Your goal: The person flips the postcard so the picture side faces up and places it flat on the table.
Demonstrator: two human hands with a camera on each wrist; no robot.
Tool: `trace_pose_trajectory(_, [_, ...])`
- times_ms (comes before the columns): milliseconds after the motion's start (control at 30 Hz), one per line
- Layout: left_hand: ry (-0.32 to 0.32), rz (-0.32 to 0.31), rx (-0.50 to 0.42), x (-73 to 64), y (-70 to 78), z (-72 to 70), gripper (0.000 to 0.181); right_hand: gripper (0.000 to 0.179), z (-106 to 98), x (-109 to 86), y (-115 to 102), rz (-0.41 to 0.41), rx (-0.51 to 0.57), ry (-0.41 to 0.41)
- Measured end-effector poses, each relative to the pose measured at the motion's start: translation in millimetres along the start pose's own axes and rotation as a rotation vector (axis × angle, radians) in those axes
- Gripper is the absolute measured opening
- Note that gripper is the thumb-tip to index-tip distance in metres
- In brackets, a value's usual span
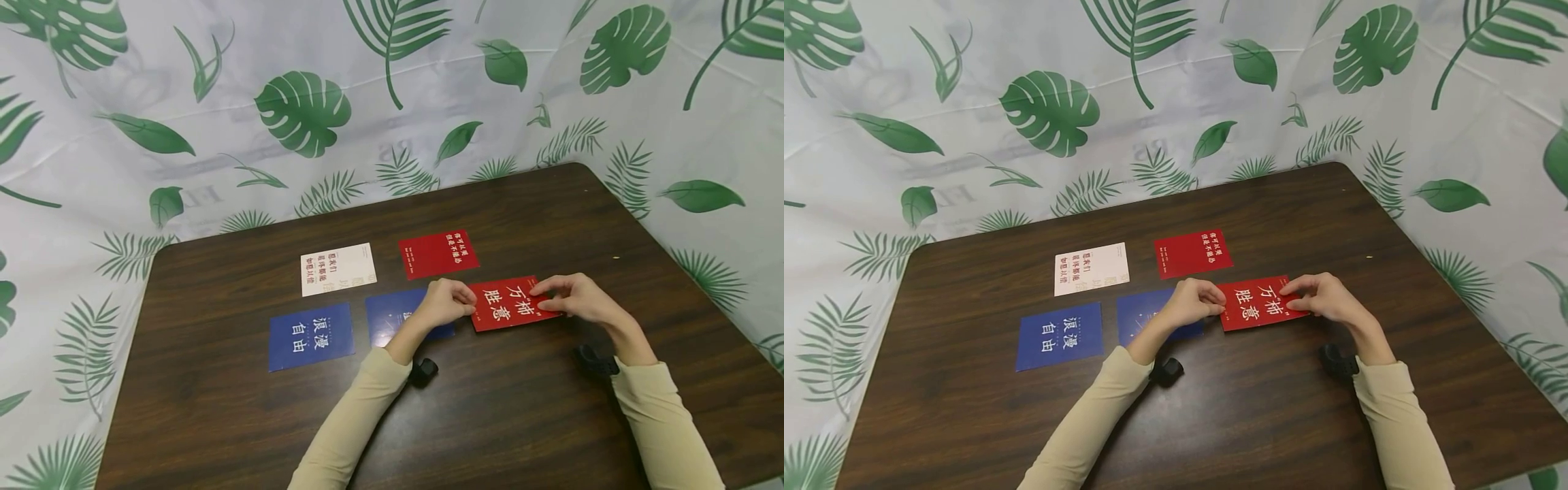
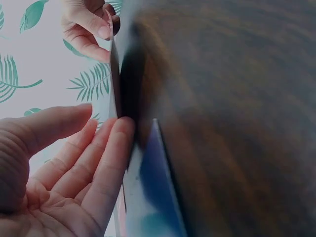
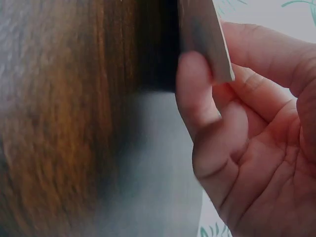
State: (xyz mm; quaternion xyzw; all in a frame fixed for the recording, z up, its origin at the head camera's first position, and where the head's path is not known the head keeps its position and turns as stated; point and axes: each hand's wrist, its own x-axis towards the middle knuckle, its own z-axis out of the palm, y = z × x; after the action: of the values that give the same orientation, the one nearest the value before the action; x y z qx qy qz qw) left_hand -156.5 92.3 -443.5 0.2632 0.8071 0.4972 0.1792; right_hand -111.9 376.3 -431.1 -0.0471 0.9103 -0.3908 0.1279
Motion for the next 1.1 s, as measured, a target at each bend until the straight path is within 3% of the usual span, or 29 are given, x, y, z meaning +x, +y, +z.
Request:
trace_pose_trajectory(167, [-0.008,-0.016,0.032,1.0,3.0,1.1,0.010,0.025,1.2,0.3,-3.2,0.006,-0.048,-0.004])
trace_pose_trajectory(400, [0.034,0.016,0.100,0.7,6.6,2.8,0.010,0.023,3.1,0.7,-2.3,-0.006,-0.083,0.011])
trace_pose_trajectory(600, [0.041,-0.004,0.095,-0.9,8.3,2.8,0.011,0.019,7.0,0.3,0.1,-0.021,-0.070,0.038])
trace_pose_trajectory(967, [0.025,-0.042,0.083,-1.5,7.2,2.3,0.009,0.026,5.3,-0.1,0.7,-0.028,-0.051,-0.011])
trace_pose_trajectory(1100, [0.016,-0.033,0.073,-3.3,7.0,1.9,0.010,0.024,6.8,-0.2,-1.7,-0.022,-0.061,0.029])
